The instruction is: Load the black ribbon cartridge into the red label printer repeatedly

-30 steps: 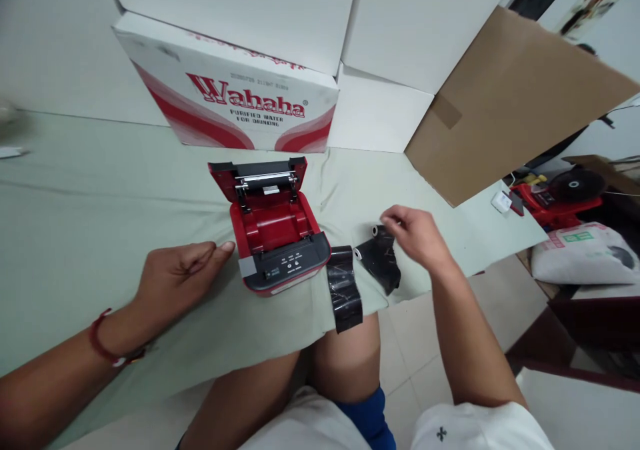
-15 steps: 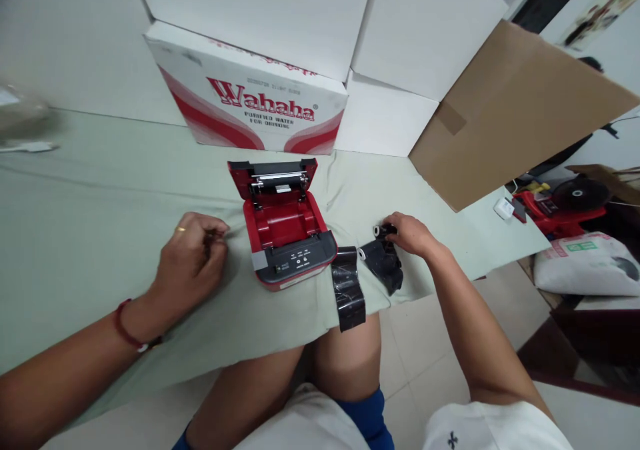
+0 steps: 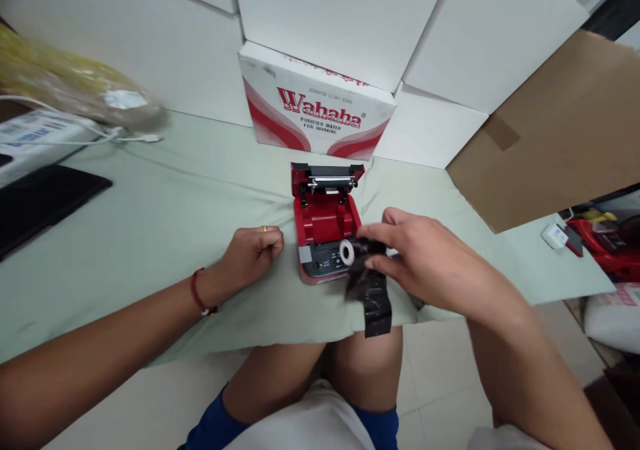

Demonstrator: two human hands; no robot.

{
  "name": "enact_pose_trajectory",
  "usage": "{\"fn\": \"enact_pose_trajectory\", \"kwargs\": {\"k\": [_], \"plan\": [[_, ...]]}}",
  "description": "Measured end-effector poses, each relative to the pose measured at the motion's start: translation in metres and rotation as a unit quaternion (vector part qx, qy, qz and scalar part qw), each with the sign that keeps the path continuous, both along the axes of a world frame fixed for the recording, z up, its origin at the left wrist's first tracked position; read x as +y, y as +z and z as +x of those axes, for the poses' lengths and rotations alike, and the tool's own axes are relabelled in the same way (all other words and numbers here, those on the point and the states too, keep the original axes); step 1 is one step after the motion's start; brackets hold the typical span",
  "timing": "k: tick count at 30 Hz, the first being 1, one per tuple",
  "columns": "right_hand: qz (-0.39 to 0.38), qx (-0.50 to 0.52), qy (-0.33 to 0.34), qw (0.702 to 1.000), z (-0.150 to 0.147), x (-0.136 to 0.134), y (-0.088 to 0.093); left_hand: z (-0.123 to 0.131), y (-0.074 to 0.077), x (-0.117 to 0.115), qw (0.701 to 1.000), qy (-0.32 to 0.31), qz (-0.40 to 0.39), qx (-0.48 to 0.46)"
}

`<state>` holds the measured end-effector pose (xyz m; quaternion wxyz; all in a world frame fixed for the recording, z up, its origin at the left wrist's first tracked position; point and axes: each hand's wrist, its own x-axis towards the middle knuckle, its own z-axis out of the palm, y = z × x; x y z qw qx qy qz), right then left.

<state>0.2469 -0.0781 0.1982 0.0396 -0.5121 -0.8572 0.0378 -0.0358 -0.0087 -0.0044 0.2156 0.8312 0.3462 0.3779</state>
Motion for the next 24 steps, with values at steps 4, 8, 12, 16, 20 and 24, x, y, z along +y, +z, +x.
{"fn": "enact_pose_trajectory", "kwargs": {"k": [4, 8, 12, 16, 20, 24], "plan": [[-0.055, -0.058, -0.082, 0.993, -0.047, 0.031, -0.038, 0.000, 0.000, -0.002, 1.000, 0.002, 0.013, 0.002], [-0.059, -0.142, -0.138, 0.978, -0.072, 0.051, -0.053, 0.000, -0.002, -0.002, 0.999, -0.004, 0.033, -0.004], [-0.064, -0.161, -0.146, 0.974, -0.085, 0.065, -0.067, 0.000, -0.004, -0.002, 1.000, -0.010, 0.030, -0.004], [-0.069, -0.142, -0.142, 0.977, -0.086, 0.078, -0.079, 0.001, -0.005, 0.000, 0.999, -0.026, 0.002, 0.025], [-0.078, -0.094, -0.121, 0.985, -0.075, 0.075, -0.080, 0.002, -0.004, 0.000, 0.998, -0.023, -0.019, 0.053], [-0.049, 0.064, -0.026, 0.996, -0.054, 0.037, -0.076, 0.003, -0.005, 0.000, 0.998, -0.025, -0.018, 0.048]]}}
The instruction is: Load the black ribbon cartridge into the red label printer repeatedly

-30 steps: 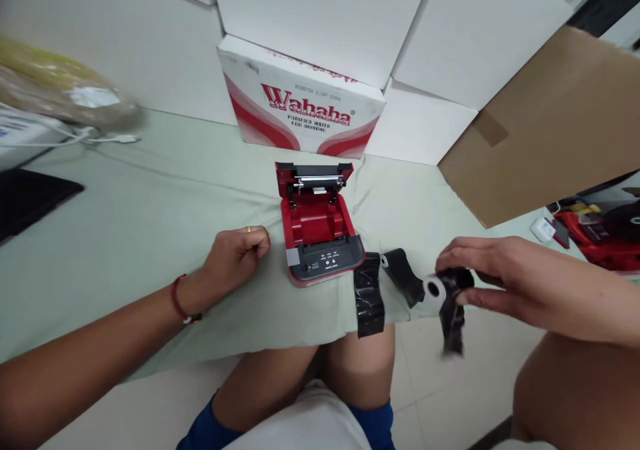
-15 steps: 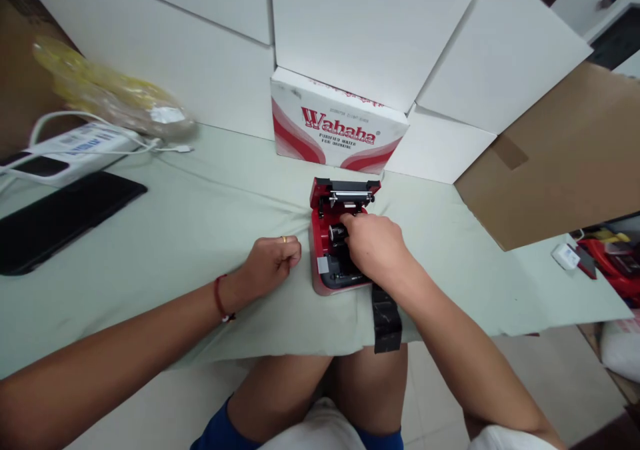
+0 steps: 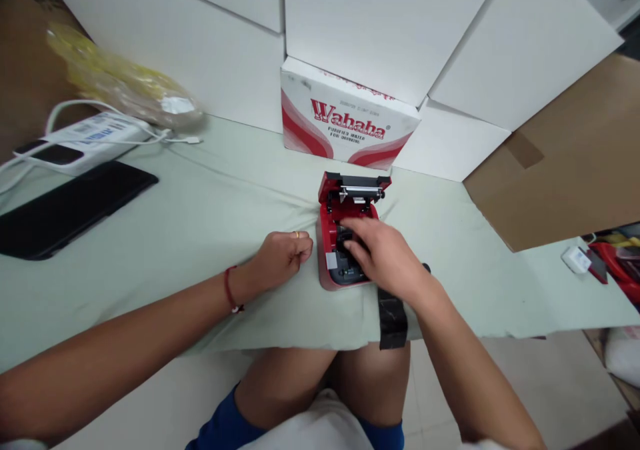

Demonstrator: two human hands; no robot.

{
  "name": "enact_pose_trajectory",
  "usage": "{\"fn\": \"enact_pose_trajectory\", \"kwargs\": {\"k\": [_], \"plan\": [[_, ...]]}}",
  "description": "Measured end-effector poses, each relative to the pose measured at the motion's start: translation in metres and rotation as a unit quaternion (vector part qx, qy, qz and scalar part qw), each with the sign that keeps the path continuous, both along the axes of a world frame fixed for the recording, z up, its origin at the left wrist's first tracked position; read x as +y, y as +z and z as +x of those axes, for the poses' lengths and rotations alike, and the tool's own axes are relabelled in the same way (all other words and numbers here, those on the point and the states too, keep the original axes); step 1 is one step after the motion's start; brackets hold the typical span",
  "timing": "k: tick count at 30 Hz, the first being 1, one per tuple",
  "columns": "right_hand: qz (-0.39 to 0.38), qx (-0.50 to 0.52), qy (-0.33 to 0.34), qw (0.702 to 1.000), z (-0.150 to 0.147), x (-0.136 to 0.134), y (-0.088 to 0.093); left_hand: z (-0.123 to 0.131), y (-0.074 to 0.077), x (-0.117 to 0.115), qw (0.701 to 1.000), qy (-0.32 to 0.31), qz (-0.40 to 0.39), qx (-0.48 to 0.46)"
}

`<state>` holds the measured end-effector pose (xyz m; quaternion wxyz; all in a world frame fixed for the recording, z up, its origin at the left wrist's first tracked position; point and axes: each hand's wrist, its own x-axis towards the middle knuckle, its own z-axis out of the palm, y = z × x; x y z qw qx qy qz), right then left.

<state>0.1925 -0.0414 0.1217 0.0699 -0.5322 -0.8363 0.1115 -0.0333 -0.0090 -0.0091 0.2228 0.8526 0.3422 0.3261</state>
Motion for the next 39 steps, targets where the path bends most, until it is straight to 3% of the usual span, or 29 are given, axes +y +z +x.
{"fn": "enact_pose_trajectory", "kwargs": {"k": [3, 9, 12, 18, 21, 24, 30, 36, 39], "plan": [[0.092, 0.086, 0.028, 0.992, 0.016, -0.041, -0.007, 0.000, -0.002, 0.000, 1.000, -0.001, 0.002, -0.010], [0.194, 0.040, 0.016, 0.980, 0.026, -0.096, -0.040, -0.004, 0.003, 0.000, 0.998, 0.012, 0.016, -0.052], [0.215, 0.040, -0.002, 0.976, 0.024, -0.105, -0.055, -0.006, 0.020, 0.000, 0.993, 0.039, 0.028, -0.107], [0.229, 0.059, -0.033, 0.971, 0.016, -0.107, -0.067, 0.005, 0.077, 0.014, 0.978, 0.122, 0.065, -0.157], [0.226, 0.058, -0.046, 0.971, 0.012, -0.108, -0.067, 0.015, 0.095, 0.026, 0.982, 0.090, -0.005, -0.167], [0.228, 0.068, -0.048, 0.970, 0.010, -0.109, -0.065, 0.021, 0.102, 0.028, 0.979, 0.058, -0.064, -0.183], [0.235, 0.116, -0.040, 0.964, 0.011, -0.112, -0.064, 0.015, 0.091, -0.002, 0.981, 0.029, -0.043, -0.188], [0.222, 0.120, -0.033, 0.967, 0.016, -0.113, -0.065, 0.008, 0.053, -0.017, 0.979, -0.056, 0.110, -0.161], [0.218, 0.111, -0.026, 0.969, 0.019, -0.113, -0.064, 0.008, 0.039, -0.018, 0.976, -0.067, 0.154, -0.138]]}}
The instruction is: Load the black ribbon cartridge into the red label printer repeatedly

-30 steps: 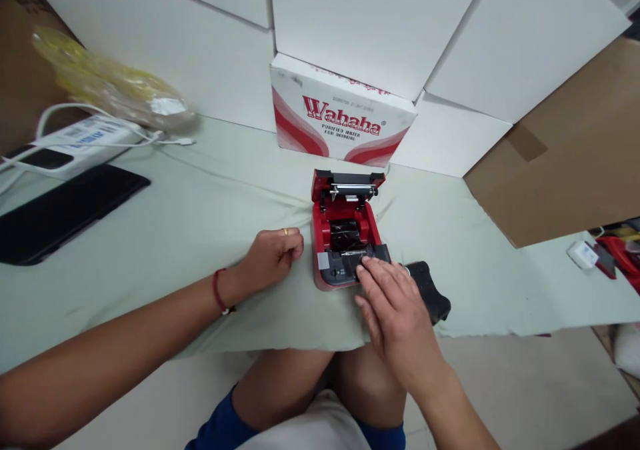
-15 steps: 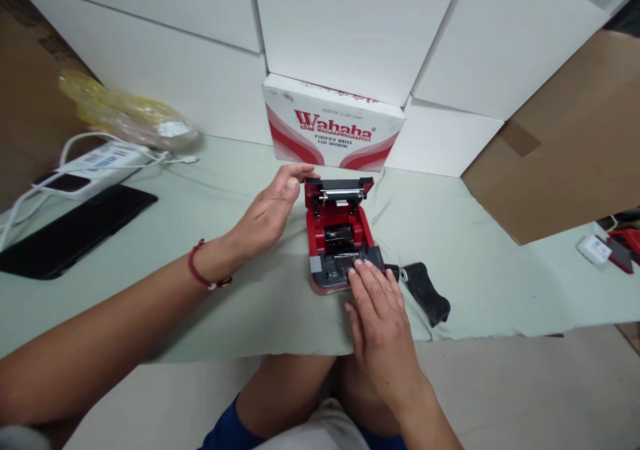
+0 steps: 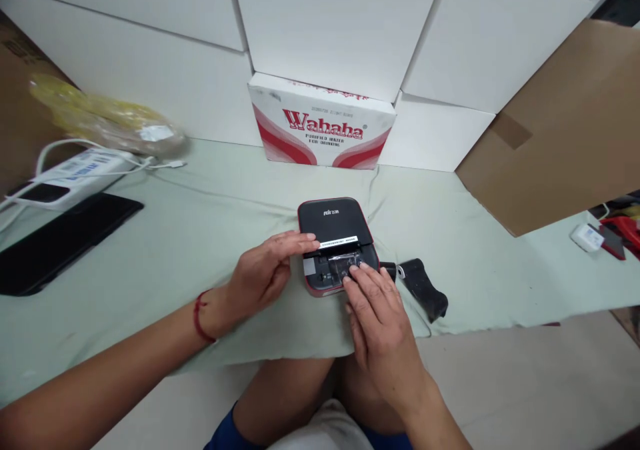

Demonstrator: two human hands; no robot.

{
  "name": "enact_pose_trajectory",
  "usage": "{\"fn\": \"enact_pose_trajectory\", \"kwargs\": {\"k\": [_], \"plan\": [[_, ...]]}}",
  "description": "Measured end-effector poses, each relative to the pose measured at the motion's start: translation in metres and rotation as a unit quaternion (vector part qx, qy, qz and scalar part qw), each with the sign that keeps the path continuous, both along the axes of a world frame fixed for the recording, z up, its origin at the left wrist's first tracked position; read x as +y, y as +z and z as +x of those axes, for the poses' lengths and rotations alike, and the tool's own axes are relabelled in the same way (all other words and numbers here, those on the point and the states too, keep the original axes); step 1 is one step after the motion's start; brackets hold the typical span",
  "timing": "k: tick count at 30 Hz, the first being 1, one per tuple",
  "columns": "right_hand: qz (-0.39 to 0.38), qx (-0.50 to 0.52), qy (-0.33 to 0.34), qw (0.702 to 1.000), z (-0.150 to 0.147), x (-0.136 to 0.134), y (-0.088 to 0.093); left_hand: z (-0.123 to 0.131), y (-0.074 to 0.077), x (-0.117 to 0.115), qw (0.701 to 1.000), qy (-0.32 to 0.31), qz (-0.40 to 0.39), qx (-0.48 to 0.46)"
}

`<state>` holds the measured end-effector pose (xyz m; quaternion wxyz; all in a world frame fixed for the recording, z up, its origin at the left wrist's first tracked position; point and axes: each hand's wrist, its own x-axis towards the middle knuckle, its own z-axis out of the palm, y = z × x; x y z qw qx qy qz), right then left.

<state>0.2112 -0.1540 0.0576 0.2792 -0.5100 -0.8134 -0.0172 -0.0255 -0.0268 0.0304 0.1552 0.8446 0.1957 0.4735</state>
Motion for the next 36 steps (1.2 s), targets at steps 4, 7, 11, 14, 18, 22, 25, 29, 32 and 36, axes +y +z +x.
{"fn": "enact_pose_trajectory", "kwargs": {"k": [4, 7, 11, 14, 18, 22, 25, 29, 32, 36], "plan": [[0.007, -0.009, -0.001, 1.000, 0.002, 0.003, 0.003, 0.001, -0.005, 0.001, 1.000, 0.021, 0.005, 0.011], [0.008, -0.003, 0.005, 1.000, 0.000, 0.005, 0.006, 0.002, -0.005, 0.002, 1.000, 0.020, -0.006, 0.006], [0.007, 0.003, 0.003, 1.000, -0.001, 0.006, 0.010, 0.000, -0.005, -0.002, 0.999, 0.013, 0.034, -0.020], [-0.001, -0.002, 0.001, 1.000, -0.001, 0.003, 0.011, -0.004, 0.000, -0.009, 0.993, 0.006, 0.119, -0.006], [-0.009, -0.003, -0.004, 1.000, -0.001, 0.000, 0.011, -0.009, 0.007, -0.014, 0.990, 0.016, 0.132, 0.044], [-0.006, -0.010, 0.001, 1.000, -0.002, -0.001, 0.009, -0.006, 0.006, -0.008, 0.995, 0.005, 0.095, 0.024], [0.001, -0.020, 0.000, 1.000, -0.002, -0.001, 0.010, 0.002, 0.002, -0.003, 0.995, -0.002, 0.103, 0.002], [-0.015, -0.010, 0.013, 1.000, 0.003, 0.008, 0.028, 0.012, -0.007, -0.004, 0.987, 0.027, 0.159, 0.000], [-0.062, 0.000, 0.004, 0.998, 0.005, 0.039, 0.055, 0.014, -0.015, -0.007, 0.982, 0.036, 0.187, 0.009], [-0.209, -0.209, -0.055, 0.954, -0.016, 0.103, 0.081, 0.008, -0.017, -0.008, 0.977, 0.035, 0.207, 0.022]]}}
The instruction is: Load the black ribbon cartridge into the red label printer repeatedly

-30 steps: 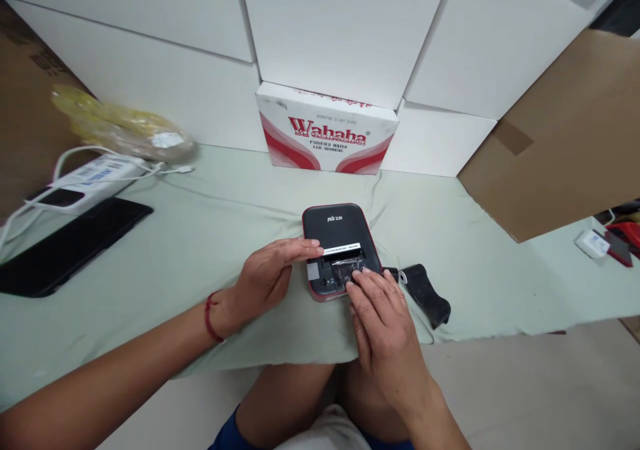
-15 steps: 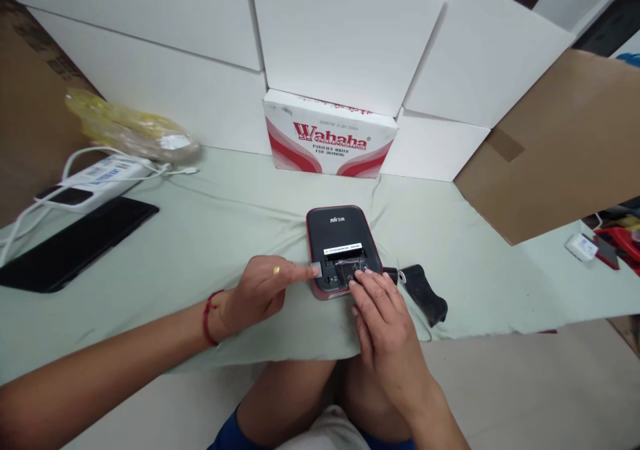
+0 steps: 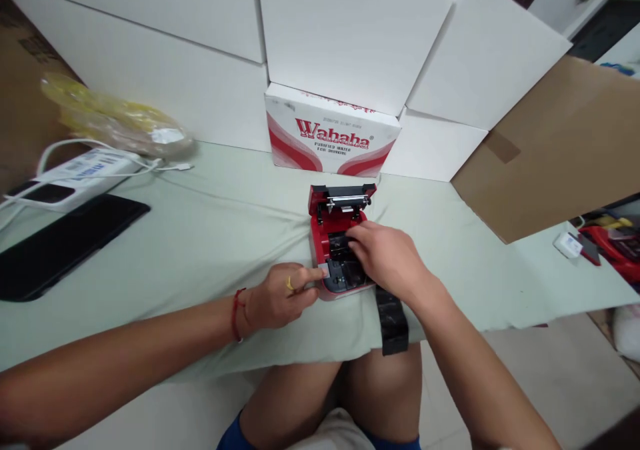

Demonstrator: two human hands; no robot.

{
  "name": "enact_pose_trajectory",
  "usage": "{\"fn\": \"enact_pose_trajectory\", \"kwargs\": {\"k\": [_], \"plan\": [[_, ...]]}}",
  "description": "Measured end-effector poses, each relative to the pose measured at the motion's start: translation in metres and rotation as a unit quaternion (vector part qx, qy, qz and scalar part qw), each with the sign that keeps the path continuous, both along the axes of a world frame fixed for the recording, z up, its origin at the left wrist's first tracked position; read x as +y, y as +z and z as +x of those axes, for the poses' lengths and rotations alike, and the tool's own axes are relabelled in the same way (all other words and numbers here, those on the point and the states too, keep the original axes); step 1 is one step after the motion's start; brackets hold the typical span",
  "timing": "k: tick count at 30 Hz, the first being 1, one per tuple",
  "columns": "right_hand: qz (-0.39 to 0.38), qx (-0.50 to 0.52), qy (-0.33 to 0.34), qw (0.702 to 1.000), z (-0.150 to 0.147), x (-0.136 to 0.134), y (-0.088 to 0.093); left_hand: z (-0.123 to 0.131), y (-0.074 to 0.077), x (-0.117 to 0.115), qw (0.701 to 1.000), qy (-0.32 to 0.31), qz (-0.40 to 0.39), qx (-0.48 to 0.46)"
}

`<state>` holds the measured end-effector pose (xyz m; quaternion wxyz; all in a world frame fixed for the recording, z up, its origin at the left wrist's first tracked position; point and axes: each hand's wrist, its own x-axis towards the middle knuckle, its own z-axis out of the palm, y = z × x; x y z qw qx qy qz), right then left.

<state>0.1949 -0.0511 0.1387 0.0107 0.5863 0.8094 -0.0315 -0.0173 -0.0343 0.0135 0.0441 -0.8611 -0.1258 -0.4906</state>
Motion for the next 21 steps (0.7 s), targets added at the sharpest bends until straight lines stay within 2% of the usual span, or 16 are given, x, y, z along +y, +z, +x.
{"fn": "enact_pose_trajectory", "kwargs": {"k": [3, 5, 7, 9, 11, 13, 16, 18, 21], "plan": [[-0.067, -0.069, 0.004, 0.995, -0.026, 0.040, 0.000, -0.004, 0.005, 0.001, 1.000, -0.007, 0.012, -0.001], [-0.100, -0.091, 0.000, 0.991, -0.036, 0.054, -0.004, -0.006, 0.007, 0.003, 1.000, -0.006, 0.016, -0.014], [-0.118, -0.102, -0.007, 0.988, -0.038, 0.058, -0.005, -0.007, 0.007, 0.005, 1.000, -0.013, 0.017, -0.016], [-0.119, -0.098, -0.005, 0.988, -0.031, 0.048, 0.004, -0.007, 0.006, 0.007, 1.000, -0.026, 0.011, -0.014], [-0.100, -0.056, 0.015, 0.993, -0.013, 0.029, 0.023, -0.007, 0.004, 0.007, 0.999, -0.034, 0.005, -0.017], [-0.072, 0.031, 0.037, 0.996, 0.017, 0.009, 0.050, -0.007, 0.001, 0.006, 0.999, -0.036, -0.001, -0.022], [-0.098, 0.061, -0.016, 0.993, 0.077, -0.008, 0.082, -0.007, -0.001, 0.005, 0.999, -0.036, -0.018, -0.029], [-0.165, -0.001, -0.070, 0.984, 0.115, -0.008, 0.087, -0.008, -0.002, 0.005, 0.999, -0.036, -0.033, -0.023], [-0.274, -0.104, -0.144, 0.945, 0.156, 0.003, 0.066, -0.009, -0.004, 0.005, 0.998, -0.034, -0.053, -0.011]]}}
